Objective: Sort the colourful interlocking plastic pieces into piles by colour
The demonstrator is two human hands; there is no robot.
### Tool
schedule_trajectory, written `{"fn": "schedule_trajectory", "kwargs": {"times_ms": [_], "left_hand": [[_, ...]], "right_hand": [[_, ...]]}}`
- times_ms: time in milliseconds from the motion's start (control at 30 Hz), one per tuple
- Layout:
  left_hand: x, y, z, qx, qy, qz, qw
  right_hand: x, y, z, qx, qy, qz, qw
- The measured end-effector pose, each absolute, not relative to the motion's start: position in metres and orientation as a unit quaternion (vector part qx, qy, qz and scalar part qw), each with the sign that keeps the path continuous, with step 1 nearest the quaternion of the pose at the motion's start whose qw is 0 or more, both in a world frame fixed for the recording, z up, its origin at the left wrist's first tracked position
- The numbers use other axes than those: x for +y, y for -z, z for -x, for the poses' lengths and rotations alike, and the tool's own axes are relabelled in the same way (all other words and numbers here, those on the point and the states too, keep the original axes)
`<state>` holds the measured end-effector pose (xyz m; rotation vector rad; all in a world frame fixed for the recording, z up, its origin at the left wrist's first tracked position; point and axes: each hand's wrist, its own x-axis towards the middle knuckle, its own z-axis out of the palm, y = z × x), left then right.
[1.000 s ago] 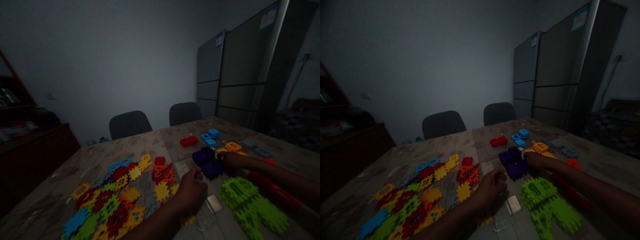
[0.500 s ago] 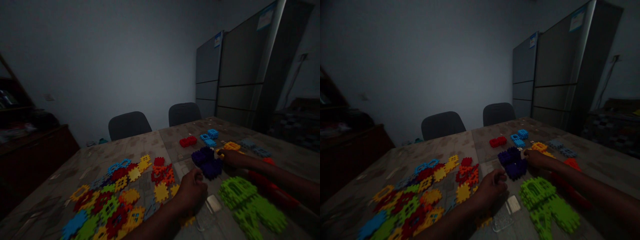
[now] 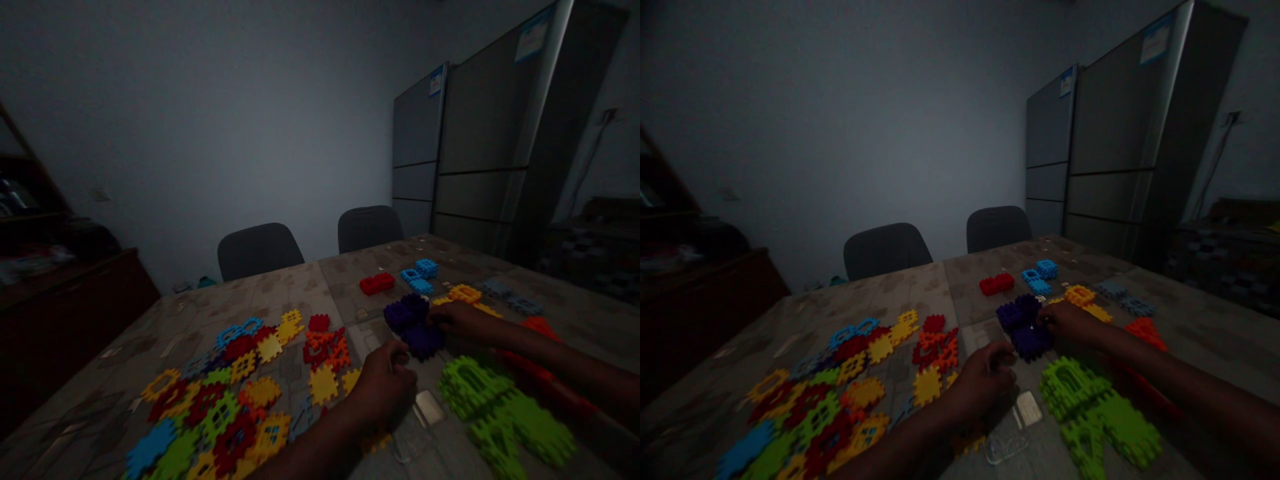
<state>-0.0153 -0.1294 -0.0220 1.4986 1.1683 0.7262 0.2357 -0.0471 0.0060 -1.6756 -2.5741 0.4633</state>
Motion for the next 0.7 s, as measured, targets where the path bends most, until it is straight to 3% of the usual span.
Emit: {"fn": "schedule_trajectory", "kwargs": {"times_ms": [700], "left_hand": [[-0.130,0.027,0.015,0.493,-0.291,-0.641,0.512]], "right_hand": [[-0.057,-0.017,-0.231,-0.735,-0.190,0.649,-0.053]]}}
